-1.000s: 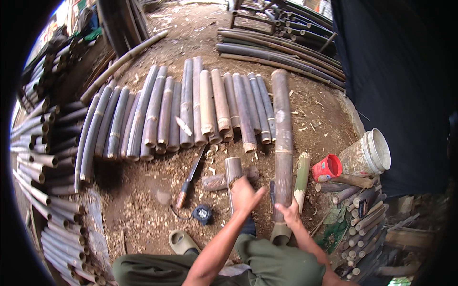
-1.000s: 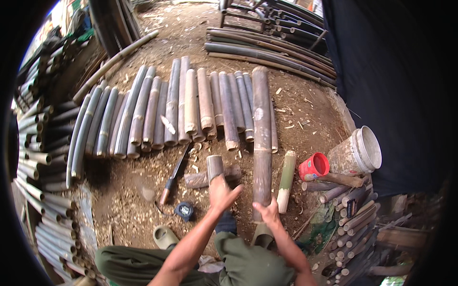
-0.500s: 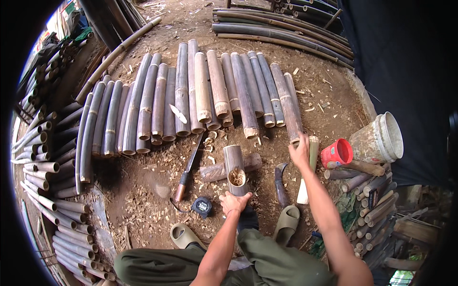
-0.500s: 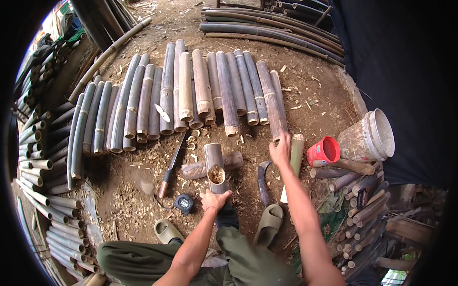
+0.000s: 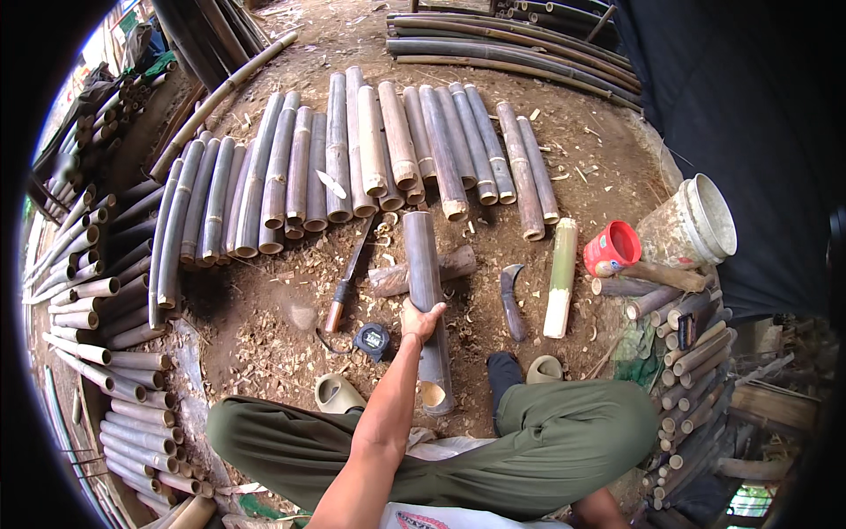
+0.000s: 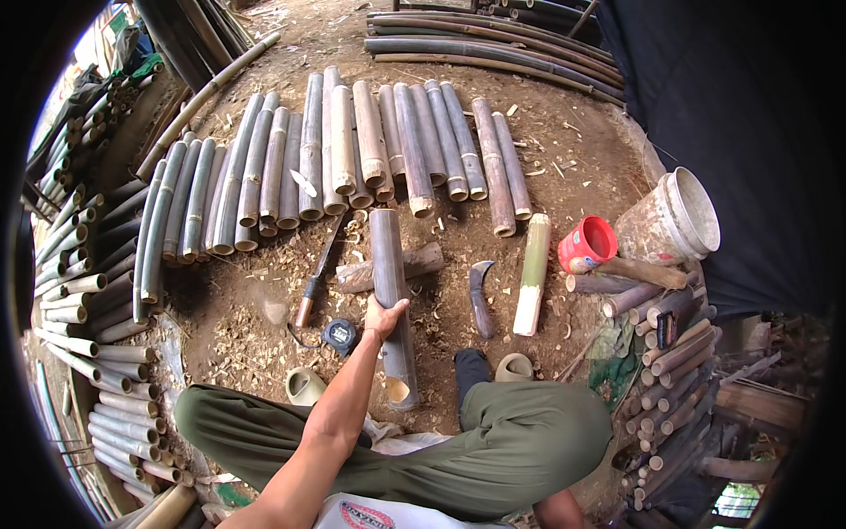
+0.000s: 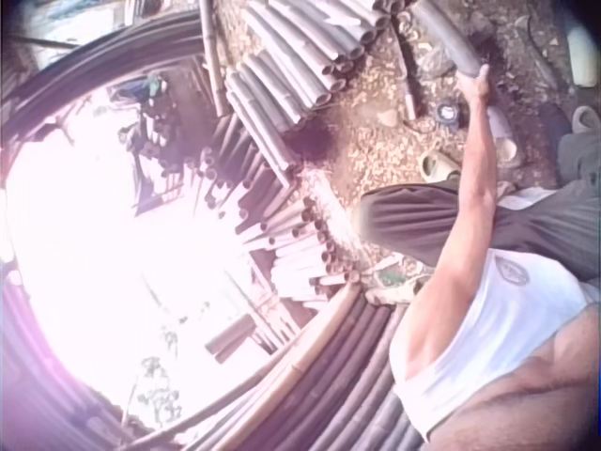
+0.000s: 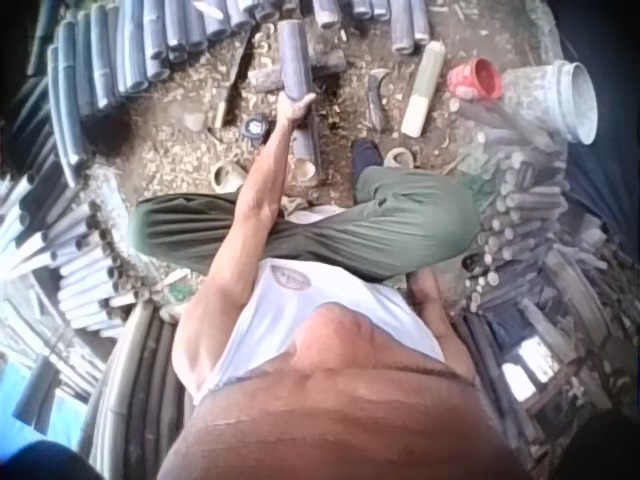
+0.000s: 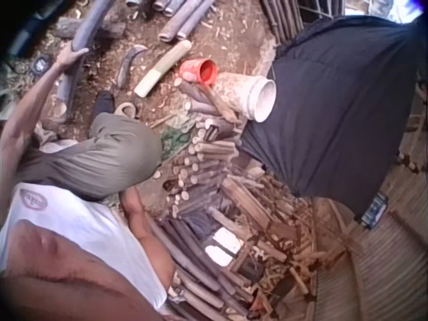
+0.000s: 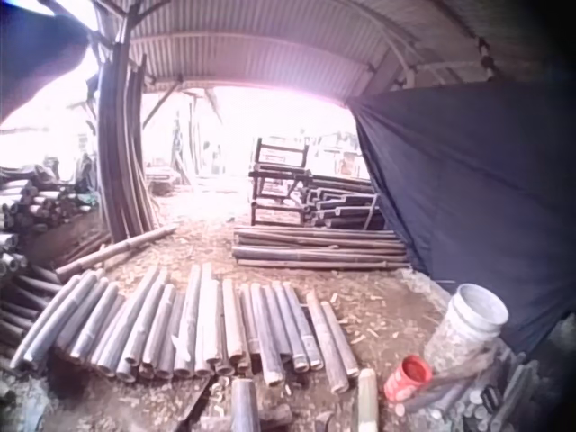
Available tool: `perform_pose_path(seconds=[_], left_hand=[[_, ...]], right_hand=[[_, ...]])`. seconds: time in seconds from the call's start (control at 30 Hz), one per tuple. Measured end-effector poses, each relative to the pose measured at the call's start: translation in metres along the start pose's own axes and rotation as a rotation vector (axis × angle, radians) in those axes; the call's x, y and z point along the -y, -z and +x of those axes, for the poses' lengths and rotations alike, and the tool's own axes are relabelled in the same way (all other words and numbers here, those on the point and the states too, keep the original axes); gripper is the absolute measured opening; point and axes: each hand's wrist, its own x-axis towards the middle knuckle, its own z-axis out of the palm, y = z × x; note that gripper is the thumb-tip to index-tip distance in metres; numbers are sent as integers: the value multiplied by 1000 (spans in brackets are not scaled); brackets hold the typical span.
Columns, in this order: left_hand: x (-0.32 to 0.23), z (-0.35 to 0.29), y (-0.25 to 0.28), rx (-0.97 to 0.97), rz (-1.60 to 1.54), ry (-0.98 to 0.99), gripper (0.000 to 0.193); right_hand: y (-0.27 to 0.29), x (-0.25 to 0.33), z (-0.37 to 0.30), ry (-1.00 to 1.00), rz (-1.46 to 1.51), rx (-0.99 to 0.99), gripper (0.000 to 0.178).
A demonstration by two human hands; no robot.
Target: The person carves a hole into a bamboo pole using a knife and a curved gouge, then fits another bamboo piece into the carved opening to create a joint.
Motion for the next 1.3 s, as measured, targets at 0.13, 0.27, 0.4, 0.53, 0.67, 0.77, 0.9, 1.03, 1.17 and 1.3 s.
perform_pose_path(seconds=[0.13, 0.27, 0.4, 0.53, 0.67, 0.77, 0.9, 1.03, 1.17, 1.3], left_hand=[[-33, -18, 9, -25, 145, 114, 102], [-46, -26, 11, -122, 304, 214, 97], [-68, -37, -4, -195, 411, 270, 93], [-75, -36, -17, -235, 484, 302, 95], [-39, -13, -9, -202, 201, 175, 101], [-29, -4, 3, -124, 107, 86, 98], [-47, -3, 5, -127, 93, 90, 97], [-49, -1, 7, -110, 57, 94, 98], [-44, 7, 8, -122, 117, 106, 97], [-40, 7, 14, -154, 199, 96, 99]], right_hand=[[7, -31, -22, -147, -24, -8, 67], [1, -40, -29, -170, -32, 38, 67], [11, -43, -30, -174, -37, 38, 67], [17, -46, -32, -185, -61, 41, 67], [16, -42, -35, -175, -81, 59, 66], [19, -47, -38, -180, -102, 56, 66], [24, -51, -38, -182, -120, 41, 66], [26, -50, -41, -172, -134, 37, 66], [27, -48, -39, -164, -147, 36, 66], [28, -37, -36, -156, -184, 54, 66]])
